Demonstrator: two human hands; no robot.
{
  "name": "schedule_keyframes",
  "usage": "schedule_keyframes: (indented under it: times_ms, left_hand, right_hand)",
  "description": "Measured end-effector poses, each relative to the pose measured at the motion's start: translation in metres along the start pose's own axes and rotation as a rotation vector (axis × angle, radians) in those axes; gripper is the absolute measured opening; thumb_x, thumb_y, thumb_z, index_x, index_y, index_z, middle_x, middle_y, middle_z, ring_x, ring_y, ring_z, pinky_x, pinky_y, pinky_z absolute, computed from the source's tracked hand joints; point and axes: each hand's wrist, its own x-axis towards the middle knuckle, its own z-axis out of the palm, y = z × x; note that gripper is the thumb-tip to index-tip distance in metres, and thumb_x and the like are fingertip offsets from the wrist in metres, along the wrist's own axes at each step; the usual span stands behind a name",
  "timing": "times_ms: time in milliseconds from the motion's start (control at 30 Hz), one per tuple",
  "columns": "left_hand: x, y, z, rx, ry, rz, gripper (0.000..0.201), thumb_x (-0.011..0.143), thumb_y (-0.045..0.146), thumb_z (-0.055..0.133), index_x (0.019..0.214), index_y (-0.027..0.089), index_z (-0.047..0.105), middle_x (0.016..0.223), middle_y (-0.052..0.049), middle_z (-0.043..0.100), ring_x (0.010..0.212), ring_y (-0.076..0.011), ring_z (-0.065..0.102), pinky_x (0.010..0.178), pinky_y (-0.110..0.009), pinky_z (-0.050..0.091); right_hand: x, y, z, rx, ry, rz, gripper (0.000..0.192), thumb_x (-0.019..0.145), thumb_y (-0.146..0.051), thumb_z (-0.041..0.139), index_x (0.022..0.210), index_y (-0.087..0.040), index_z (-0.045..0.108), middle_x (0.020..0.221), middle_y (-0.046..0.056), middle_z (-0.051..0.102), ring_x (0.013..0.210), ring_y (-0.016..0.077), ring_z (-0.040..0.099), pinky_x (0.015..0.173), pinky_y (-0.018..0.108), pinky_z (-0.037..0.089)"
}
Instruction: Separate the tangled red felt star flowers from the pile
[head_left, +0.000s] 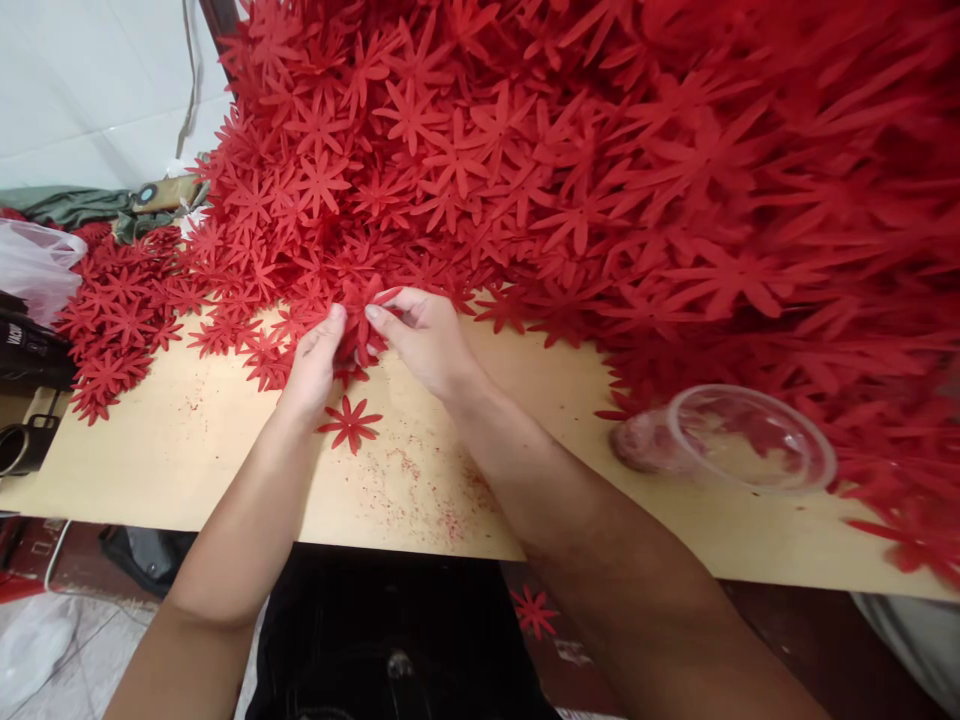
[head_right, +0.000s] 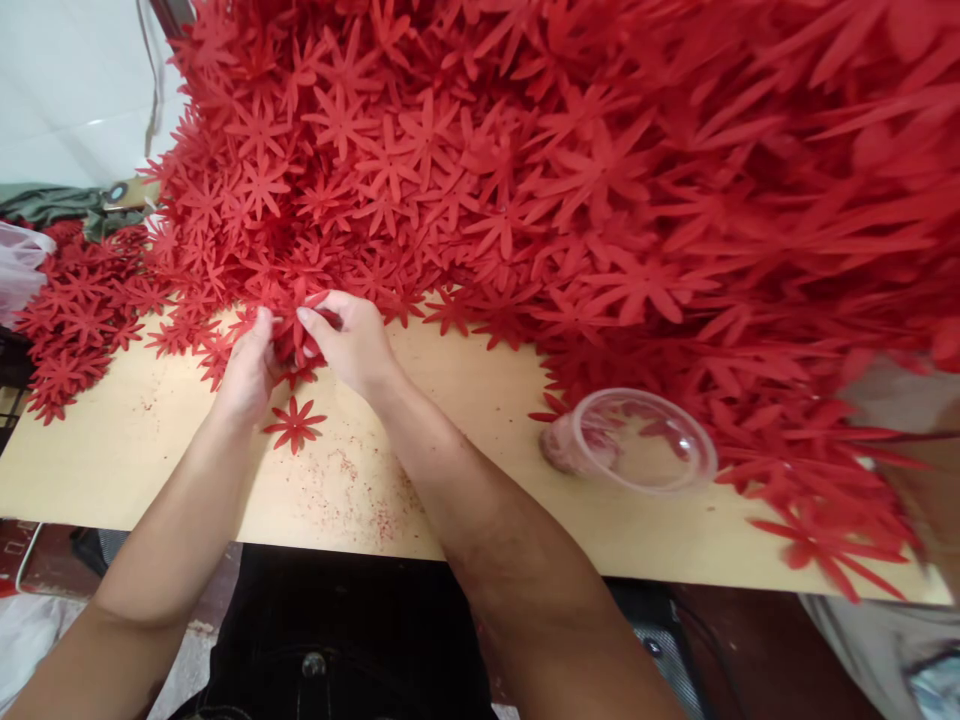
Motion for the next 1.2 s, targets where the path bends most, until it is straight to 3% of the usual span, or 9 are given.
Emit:
schedule_keyframes:
  times_ms: [100, 300, 400, 600, 800, 900, 967, 1067, 1200]
  left_hand:
    - [0.001, 0.002, 0.000, 0.026, -0.033, 0.042, 0.026, 0.071, 0.039, 0.072, 0.066, 0.016, 0.061, 0.058, 0.003, 0.062, 0.054, -0.0069, 0.055, 0.057, -0.021, 0.046]
    - [0.003, 0.008, -0.001, 0.112, 0.077, 0.066, 0.022, 0.075, 0.029, 0.069, 0.061, 0.015, 0.061, 0.055, 0.002, 0.062, 0.051, -0.0058, 0.053, 0.056, -0.020, 0.045]
    - [0.002, 0.009, 0.001, 0.123, 0.125, 0.024, 0.024, 0.072, 0.030, 0.072, 0.058, 0.015, 0.059, 0.048, 0.003, 0.058, 0.043, -0.0049, 0.048, 0.049, -0.020, 0.040]
    - [0.004, 0.006, 0.000, 0.087, 0.207, 0.044, 0.024, 0.068, 0.029, 0.076, 0.058, 0.017, 0.057, 0.041, 0.007, 0.048, 0.037, -0.0040, 0.038, 0.042, -0.020, 0.031]
    - [0.007, 0.008, -0.003, 0.123, 0.220, 0.028, 0.023, 0.072, 0.029, 0.073, 0.059, 0.018, 0.058, 0.040, 0.007, 0.046, 0.037, -0.0049, 0.036, 0.043, -0.022, 0.030]
    - [0.006, 0.008, -0.004, 0.096, 0.195, 0.080, 0.025, 0.074, 0.031, 0.072, 0.058, 0.019, 0.057, 0.044, 0.006, 0.048, 0.041, -0.0051, 0.039, 0.047, -0.022, 0.035]
    - [0.005, 0.007, -0.004, 0.091, 0.147, 0.091, 0.028, 0.077, 0.034, 0.068, 0.057, 0.019, 0.056, 0.048, 0.004, 0.052, 0.044, -0.0058, 0.043, 0.050, -0.022, 0.039]
    - [0.004, 0.007, -0.005, 0.103, 0.074, 0.071, 0.026, 0.080, 0.037, 0.064, 0.063, 0.018, 0.059, 0.054, 0.002, 0.060, 0.048, -0.0065, 0.048, 0.053, -0.021, 0.042]
    - [0.008, 0.007, -0.009, 0.093, 0.095, 0.089, 0.019, 0.079, 0.036, 0.066, 0.074, 0.017, 0.063, 0.057, 0.001, 0.063, 0.051, -0.0073, 0.052, 0.057, -0.021, 0.044]
  right_hand:
    - [0.004, 0.000, -0.004, 0.047, 0.121, -0.040, 0.022, 0.072, -0.034, 0.070, 0.070, -0.019, 0.054, 0.058, -0.006, 0.057, 0.052, 0.0066, 0.055, 0.057, 0.023, 0.050]
    - [0.009, -0.002, -0.018, 0.098, 0.165, -0.042, 0.022, 0.077, -0.042, 0.065, 0.078, -0.023, 0.053, 0.068, -0.004, 0.063, 0.070, 0.0108, 0.065, 0.067, 0.028, 0.055]
    - [0.005, -0.008, -0.018, 0.085, 0.097, -0.057, 0.024, 0.073, -0.044, 0.068, 0.078, -0.023, 0.056, 0.075, -0.003, 0.066, 0.076, 0.0112, 0.065, 0.073, 0.029, 0.055]
    - [-0.005, -0.015, -0.010, 0.057, -0.197, -0.037, 0.031, 0.064, -0.048, 0.075, 0.076, -0.021, 0.065, 0.078, 0.001, 0.069, 0.078, 0.0142, 0.065, 0.078, 0.032, 0.056]
    - [-0.006, -0.022, -0.014, 0.045, -0.197, -0.066, 0.025, 0.065, -0.042, 0.076, 0.078, -0.022, 0.069, 0.100, 0.003, 0.070, 0.095, 0.0156, 0.065, 0.089, 0.034, 0.053]
    - [-0.006, -0.017, -0.009, -0.020, -0.212, -0.049, 0.021, 0.065, -0.035, 0.077, 0.076, -0.019, 0.069, 0.097, 0.004, 0.069, 0.088, 0.0144, 0.065, 0.086, 0.033, 0.053]
    - [-0.003, -0.012, -0.007, -0.050, -0.160, -0.033, 0.020, 0.067, -0.035, 0.075, 0.071, -0.018, 0.067, 0.081, 0.002, 0.068, 0.077, 0.0137, 0.063, 0.079, 0.032, 0.054]
    - [0.004, -0.006, -0.013, -0.069, 0.028, -0.061, 0.023, 0.072, -0.038, 0.071, 0.065, -0.018, 0.061, 0.060, -0.002, 0.058, 0.063, 0.0113, 0.058, 0.067, 0.029, 0.051]
    - [0.012, -0.005, -0.027, -0.024, 0.170, -0.095, 0.026, 0.075, -0.039, 0.068, 0.064, -0.020, 0.054, 0.056, -0.005, 0.050, 0.055, 0.0074, 0.052, 0.059, 0.025, 0.047]
